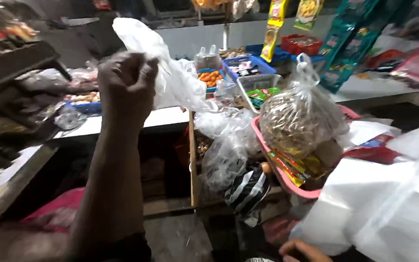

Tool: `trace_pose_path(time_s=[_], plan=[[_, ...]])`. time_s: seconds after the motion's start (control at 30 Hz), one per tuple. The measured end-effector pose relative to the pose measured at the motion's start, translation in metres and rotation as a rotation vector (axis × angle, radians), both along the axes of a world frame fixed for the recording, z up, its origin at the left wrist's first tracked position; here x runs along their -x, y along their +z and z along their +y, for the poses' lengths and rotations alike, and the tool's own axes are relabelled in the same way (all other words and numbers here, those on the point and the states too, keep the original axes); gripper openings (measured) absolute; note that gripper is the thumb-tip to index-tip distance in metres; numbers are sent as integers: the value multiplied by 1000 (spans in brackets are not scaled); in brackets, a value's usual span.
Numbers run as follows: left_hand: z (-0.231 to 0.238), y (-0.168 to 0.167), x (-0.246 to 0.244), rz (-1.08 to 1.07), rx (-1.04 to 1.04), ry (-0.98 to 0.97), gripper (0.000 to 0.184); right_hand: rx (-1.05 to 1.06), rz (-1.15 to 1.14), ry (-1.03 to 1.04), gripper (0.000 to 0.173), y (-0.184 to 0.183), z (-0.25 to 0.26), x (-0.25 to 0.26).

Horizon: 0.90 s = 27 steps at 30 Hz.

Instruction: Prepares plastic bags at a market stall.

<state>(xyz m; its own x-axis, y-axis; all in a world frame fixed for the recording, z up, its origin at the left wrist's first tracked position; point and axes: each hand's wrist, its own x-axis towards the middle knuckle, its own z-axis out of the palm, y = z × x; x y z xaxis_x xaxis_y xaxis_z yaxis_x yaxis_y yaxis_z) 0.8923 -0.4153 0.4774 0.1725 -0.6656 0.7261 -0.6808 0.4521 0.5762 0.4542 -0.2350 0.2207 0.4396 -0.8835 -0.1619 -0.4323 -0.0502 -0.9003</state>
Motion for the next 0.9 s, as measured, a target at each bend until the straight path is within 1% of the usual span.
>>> trace_pose_path(time_s=[0.07,0.1,0.13,0.17,0.2,0.23,0.3,0.33,0.37,0.4,0.43,0.47,0.5,0.53,0.57,0.6,0.63,0.67,0.7,0.73,0.77,0.8,0.83,0.87,0.9], plan=[[65,-16,14,-135,-161,17,24,273,-152,23,18,6,-6,-35],[94,-28,24,-175,-226,9,21,443,-233,3,19,6,-11,-55],[121,-42,35,-191,-293,-8,19,600,-278,-15,21,8,-17,-75],[147,-58,46,-189,-363,-47,19,712,-284,-13,26,15,-22,-94],[169,-74,57,-162,-435,-114,19,766,-277,19,32,24,-24,-111],[189,-89,67,-126,-511,-200,20,785,-274,63,36,32,-24,-127],[223,-109,82,-76,-595,-330,24,825,-276,110,30,31,-20,-160],[237,-113,86,-45,-602,-376,22,858,-250,111,26,24,-18,-174],[250,-113,85,-3,-588,-415,18,890,-196,107,30,17,-18,-185],[262,-112,81,48,-564,-454,19,885,-138,108,37,13,-20,-193],[274,-111,72,113,-536,-500,24,853,-71,117,39,10,-22,-198],[284,-112,58,159,-508,-545,25,796,14,145,41,9,-26,-201],[292,-115,41,167,-481,-575,20,711,97,209,45,10,-31,-202],[297,-121,18,104,-474,-578,17,617,203,304,46,15,-35,-204],[301,-129,-7,0,-499,-527,18,535,323,410,50,20,-39,-206],[305,-139,-31,-124,-555,-401,21,467,430,498,59,25,-42,-210],[310,-146,-53,-260,-659,-208,23,426,510,560,70,27,-44,-216],[313,-151,-70,-349,-811,4,23,385,576,607,80,28,-46,-223],[313,-160,-86,-378,-955,188,24,353,629,648,83,29,-48,-233],[312,-173,-102,-365,-1063,307,27,322,658,680,79,26,-50,-246],[311,-187,-117,-331,-1129,359,30,297,686,704,72,20,-51,-263],[309,-198,-132,-301,-1169,371,32,286,715,704,64,15,-51,-282],[305,-203,-145,-291,-1183,382,33,300,726,679,54,12,-53,-302],[300,-202,-156,-294,-1188,410,33,336,711,633,45,14,-55,-319],[299,-194,-163,-298,-1155,473,34,412,671,565,42,21,-55,-335]])
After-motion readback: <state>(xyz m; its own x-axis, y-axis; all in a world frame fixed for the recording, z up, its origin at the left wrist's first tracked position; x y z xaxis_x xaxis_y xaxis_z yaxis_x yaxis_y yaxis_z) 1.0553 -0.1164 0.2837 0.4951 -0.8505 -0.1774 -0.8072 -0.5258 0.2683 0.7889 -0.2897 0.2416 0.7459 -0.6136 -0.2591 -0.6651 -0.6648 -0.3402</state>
